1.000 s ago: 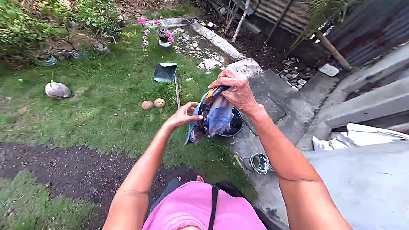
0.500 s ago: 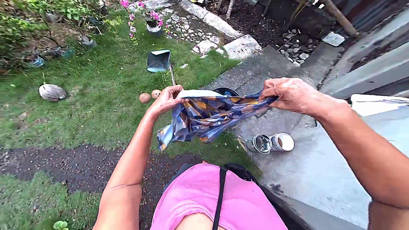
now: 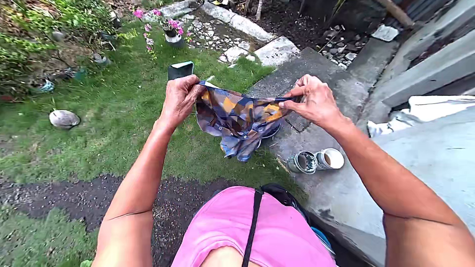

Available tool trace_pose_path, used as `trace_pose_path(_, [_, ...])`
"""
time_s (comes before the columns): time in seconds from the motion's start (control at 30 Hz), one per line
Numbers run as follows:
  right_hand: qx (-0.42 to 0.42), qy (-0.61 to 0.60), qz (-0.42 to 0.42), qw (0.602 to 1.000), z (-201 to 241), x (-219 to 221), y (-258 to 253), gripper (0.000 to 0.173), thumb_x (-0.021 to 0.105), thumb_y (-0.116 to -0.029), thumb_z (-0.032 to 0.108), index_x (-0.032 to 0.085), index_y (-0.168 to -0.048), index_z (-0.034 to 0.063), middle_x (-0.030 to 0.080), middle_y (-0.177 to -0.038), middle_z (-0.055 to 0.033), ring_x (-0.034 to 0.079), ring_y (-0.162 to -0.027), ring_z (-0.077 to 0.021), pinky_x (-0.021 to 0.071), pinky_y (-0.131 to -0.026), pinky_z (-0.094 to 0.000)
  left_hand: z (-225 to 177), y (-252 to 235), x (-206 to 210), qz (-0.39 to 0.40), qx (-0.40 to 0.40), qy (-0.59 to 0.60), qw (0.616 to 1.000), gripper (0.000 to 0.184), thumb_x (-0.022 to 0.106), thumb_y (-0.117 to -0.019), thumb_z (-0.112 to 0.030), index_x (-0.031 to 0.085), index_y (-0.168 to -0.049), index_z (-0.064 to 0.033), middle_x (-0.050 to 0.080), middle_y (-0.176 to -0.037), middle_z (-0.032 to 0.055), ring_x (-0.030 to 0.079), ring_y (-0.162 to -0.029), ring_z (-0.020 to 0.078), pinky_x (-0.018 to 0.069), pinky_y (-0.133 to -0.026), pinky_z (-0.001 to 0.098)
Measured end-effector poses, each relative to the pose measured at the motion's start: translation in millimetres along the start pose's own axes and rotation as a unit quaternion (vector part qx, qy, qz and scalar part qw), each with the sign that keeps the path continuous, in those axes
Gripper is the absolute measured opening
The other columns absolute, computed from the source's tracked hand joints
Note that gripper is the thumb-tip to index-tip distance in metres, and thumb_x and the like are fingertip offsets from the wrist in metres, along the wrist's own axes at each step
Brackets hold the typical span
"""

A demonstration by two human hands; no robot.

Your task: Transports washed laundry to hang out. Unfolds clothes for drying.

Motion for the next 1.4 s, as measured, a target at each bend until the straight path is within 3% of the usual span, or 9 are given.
trace_pose_path(0.27, [0.012,-0.201,-0.069,0.977,-6.9,-7.1,-14.3,0.022,0.058,-0.1019,0.02,0.066,-0.108,-0.0009,0.068,-0.087,-0.0057,0.064,-0.075,-0.0072,0.054,-0.075,-0.0303,-14.6,-28.4,-4.9,-0.037,0.04,0.132,0.99,0.023,0.048,-0.1062,-0.015,0.064,-0.094,-0.0057,0.06,-0.077,-0.01,0.057,-0.071,-0.0082,0.0488,-0.07,0.015])
trace_pose_path(0.47, [0.035,-0.352,-0.077,0.932,15.1,-36.8,-23.5,0.005,0.068,-0.094,0.007,0.066,-0.094,0.0115,0.067,-0.072,0.0144,0.063,-0.065,0.0062,0.0549,-0.066,-0.0151,6.6,-18.5,16.7,-0.02,-0.02,-0.1,0.995,0.035,0.052,-0.106,-0.025,0.072,-0.115,0.0019,0.065,-0.115,0.0271,0.065,-0.102,0.0381,0.0496,-0.09,0.0547])
trace_pose_path(0.7, [0.026,-0.454,-0.038,0.89,29.7,-52.6,-33.4,0.016,0.067,-0.0918,0.002,0.067,-0.082,0.0142,0.069,-0.07,0.0097,0.067,-0.066,0.0003,0.0585,-0.066,-0.0184,42.3,28.0,91.8,0.042,-0.205,-0.143,0.967,0.03,0.054,-0.0996,-0.011,0.064,-0.123,0.004,0.064,-0.118,0.0336,0.063,-0.107,0.0552,0.0447,-0.088,0.0752])
trace_pose_path(0.8, [0.029,-0.427,-0.062,0.902,18.9,-54.5,-33.9,0.015,0.069,-0.0921,0.002,0.067,-0.083,0.0142,0.07,-0.07,0.0109,0.067,-0.065,0.0014,0.0589,-0.066,-0.018,70.1,49.6,120.6,0.049,-0.276,-0.019,0.96,0.026,0.058,-0.1007,-0.013,0.068,-0.116,0.0058,0.071,-0.103,0.0262,0.069,-0.097,0.0403,0.0508,-0.091,0.0603])
trace_pose_path(0.97, [0.027,-0.139,-0.042,0.989,-34.9,-55.5,-31.2,0.025,0.075,-0.0893,0.027,0.071,-0.1,0.0051,0.065,-0.076,0.0029,0.057,-0.063,-0.001,0.0518,-0.065,-0.0256,64.2,32.7,71.5,0.14,-0.284,0.253,0.914,0.023,0.072,-0.0871,0.006,0.066,-0.109,-0.0016,0.071,-0.074,0.0011,0.057,-0.049,-0.0002,0.0468,-0.046,0.0171])
trace_pose_path(1.07, [0.054,-0.07,-0.086,0.992,-50.5,-54.4,-13.2,0.028,0.073,-0.0894,0.025,0.074,-0.103,0.0005,0.068,-0.08,-0.0127,0.059,-0.066,-0.0196,0.0494,-0.068,-0.0477,42.7,28.0,30.1,0.204,-0.195,0.276,0.919,0.013,0.075,-0.0828,0.002,0.073,-0.093,-0.0049,0.069,-0.066,-0.0042,0.054,-0.047,-0.0021,0.0431,-0.043,0.0154])
trace_pose_path(1.17, [0.007,-0.079,-0.187,0.979,-42.0,-58.6,4.3,0.018,0.071,-0.0926,0.023,0.072,-0.099,0.0067,0.065,-0.072,-0.0065,0.056,-0.055,-0.0136,0.0483,-0.052,-0.034,14.7,15.2,4.3,0.163,-0.163,0.298,0.926,0.01,0.073,-0.0852,0.003,0.074,-0.083,-0.0066,0.073,-0.071,-0.0028,0.067,-0.061,0.0027,0.0582,-0.061,0.0205])
trace_pose_path(1.3, [-0.017,-0.018,0.0,1.0,-23.0,-53.3,-9.3,0.051,0.082,-0.0868,0.033,0.07,-0.131,0.0124,0.063,-0.134,-0.0202,0.058,-0.125,-0.0429,0.0402,-0.1,-0.0733,5.2,4.5,0.3,0.005,-0.223,0.341,0.913,0.012,0.057,-0.0981,0.003,0.066,-0.095,-0.0052,0.073,-0.08,-0.0029,0.071,-0.069,0.0061,0.0619,-0.068,0.0246])
trace_pose_path(1.4, [-0.193,-0.083,-0.153,0.966,35.4,-137.1,-3.2,0.051,0.069,-0.0929,0.042,0.068,-0.134,0.0117,0.057,-0.146,-0.0091,0.054,-0.136,-0.0238,0.0446,-0.114,-0.0469,8.4,4.7,13.2,-0.01,-0.229,0.329,0.916,0.006,0.059,-0.0973,-0.002,0.063,-0.094,-0.0055,0.068,-0.073,-0.0045,0.066,-0.062,0.0046,0.058,-0.061,0.0231])
Point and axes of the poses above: each hand's wrist, its own y-axis away from the middle knuckle, its own x-axis out of the palm, z = x × y, the point moved 3 cm from there along -y, towards the middle knuckle
